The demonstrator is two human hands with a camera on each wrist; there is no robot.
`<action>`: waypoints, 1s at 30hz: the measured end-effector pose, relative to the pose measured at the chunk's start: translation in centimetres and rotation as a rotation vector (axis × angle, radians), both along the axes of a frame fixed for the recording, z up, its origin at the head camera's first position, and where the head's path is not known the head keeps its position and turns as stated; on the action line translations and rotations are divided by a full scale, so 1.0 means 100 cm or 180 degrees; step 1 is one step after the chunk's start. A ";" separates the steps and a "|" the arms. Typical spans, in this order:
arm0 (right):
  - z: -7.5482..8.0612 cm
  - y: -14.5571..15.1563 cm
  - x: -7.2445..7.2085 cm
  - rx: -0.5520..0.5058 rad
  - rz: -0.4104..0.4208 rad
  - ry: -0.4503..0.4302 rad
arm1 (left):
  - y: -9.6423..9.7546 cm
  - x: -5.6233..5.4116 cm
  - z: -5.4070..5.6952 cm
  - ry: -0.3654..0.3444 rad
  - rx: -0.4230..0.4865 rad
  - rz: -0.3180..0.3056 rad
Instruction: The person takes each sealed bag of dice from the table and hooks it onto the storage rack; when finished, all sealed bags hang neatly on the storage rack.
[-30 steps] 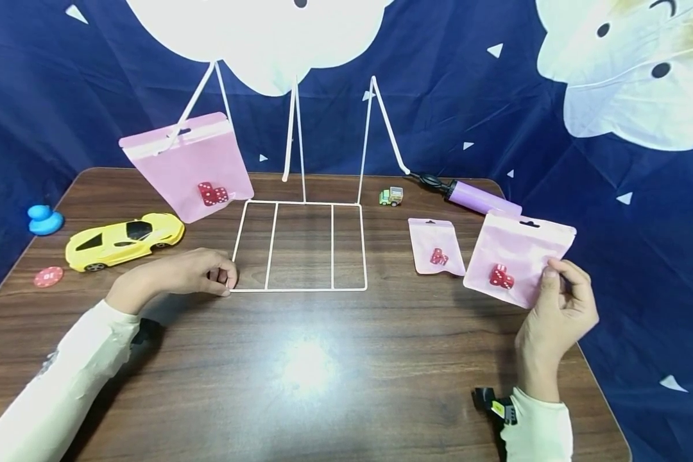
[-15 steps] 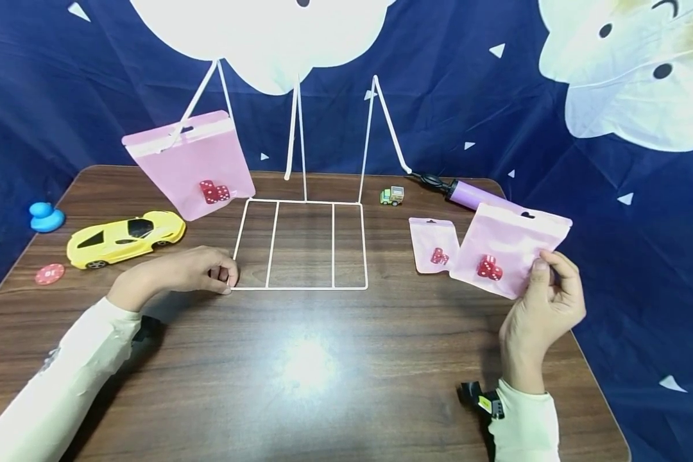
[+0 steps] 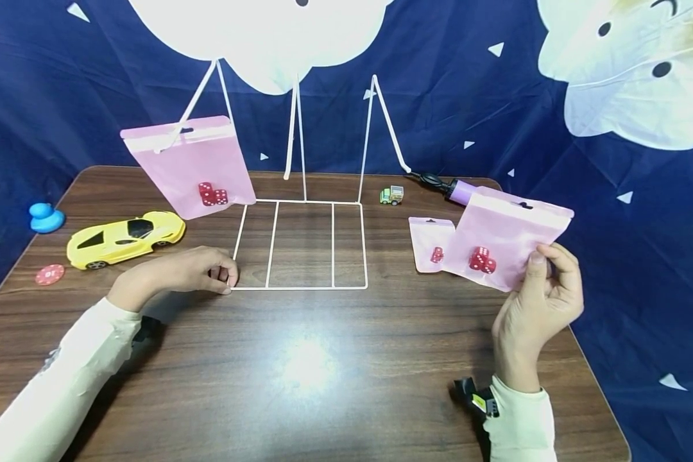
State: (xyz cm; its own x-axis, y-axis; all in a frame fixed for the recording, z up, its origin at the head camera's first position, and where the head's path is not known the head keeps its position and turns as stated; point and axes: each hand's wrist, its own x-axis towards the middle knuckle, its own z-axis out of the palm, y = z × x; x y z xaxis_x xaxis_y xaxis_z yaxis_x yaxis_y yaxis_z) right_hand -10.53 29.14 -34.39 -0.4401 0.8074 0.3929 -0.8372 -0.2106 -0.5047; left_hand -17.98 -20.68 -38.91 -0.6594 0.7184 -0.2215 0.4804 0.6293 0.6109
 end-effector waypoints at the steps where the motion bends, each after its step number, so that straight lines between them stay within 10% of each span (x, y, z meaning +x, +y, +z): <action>1: 0.002 -0.002 0.000 -0.0001 0.0017 0.0024 | 0.000 0.000 0.000 -0.0005 0.0008 0.0005; 30: 0.034 -0.053 0.000 0.0208 0.0346 0.0342 | 0.001 0.000 0.000 0.0047 -0.0003 -0.0021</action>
